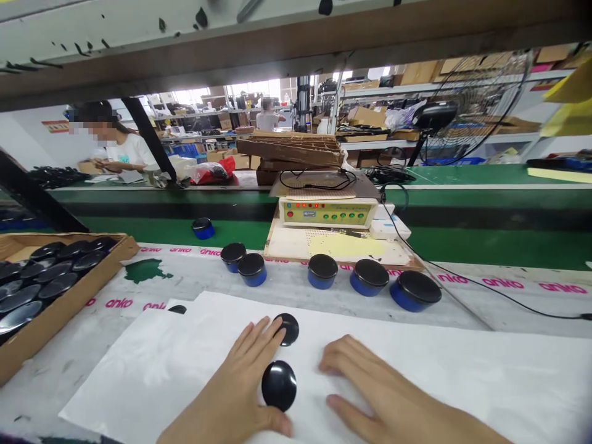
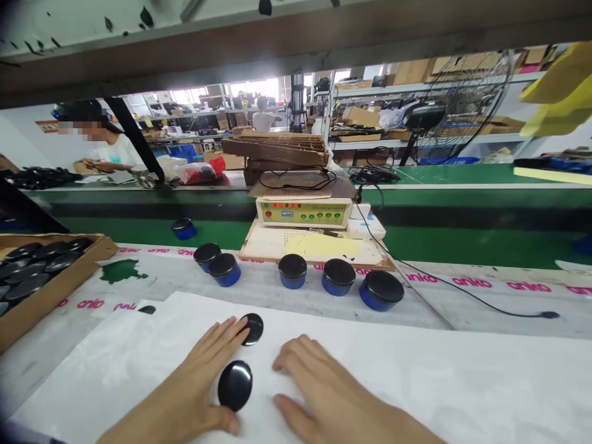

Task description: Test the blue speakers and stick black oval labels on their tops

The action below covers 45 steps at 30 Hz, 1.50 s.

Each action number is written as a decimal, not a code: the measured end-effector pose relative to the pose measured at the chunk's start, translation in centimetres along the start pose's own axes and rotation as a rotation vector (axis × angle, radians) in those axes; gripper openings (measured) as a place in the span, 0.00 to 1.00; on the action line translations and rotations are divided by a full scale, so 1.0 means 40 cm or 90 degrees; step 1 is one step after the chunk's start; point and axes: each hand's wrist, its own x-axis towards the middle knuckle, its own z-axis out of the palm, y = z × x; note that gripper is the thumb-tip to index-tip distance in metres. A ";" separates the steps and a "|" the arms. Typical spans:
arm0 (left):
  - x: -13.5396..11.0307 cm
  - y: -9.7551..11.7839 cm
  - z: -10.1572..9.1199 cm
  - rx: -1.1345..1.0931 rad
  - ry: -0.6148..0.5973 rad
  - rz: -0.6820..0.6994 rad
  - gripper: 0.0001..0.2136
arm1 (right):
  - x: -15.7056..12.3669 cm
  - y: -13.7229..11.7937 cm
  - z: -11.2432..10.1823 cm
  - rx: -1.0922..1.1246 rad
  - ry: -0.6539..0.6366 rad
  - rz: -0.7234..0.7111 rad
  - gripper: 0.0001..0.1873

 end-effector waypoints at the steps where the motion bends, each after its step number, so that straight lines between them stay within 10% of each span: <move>1: 0.000 -0.010 0.015 0.012 0.010 0.015 0.53 | 0.022 -0.021 0.010 0.008 -0.012 -0.020 0.13; 10: 0.014 -0.030 0.023 0.007 0.035 0.032 0.56 | 0.207 0.074 -0.103 -0.271 0.161 0.046 0.21; 16: 0.029 -0.036 0.033 0.021 0.063 0.086 0.52 | 0.294 0.098 -0.156 -0.270 0.094 0.054 0.17; 23: 0.014 -0.043 0.062 0.072 0.168 0.125 0.50 | 0.266 0.073 -0.173 -0.216 0.082 -0.001 0.16; 35: 0.021 -0.060 0.070 0.052 0.113 0.142 0.60 | 0.210 0.104 -0.171 -0.212 0.036 0.013 0.16; 45: 0.028 -0.043 0.038 0.023 0.051 0.126 0.43 | 0.227 0.171 -0.124 -0.239 0.082 -0.048 0.19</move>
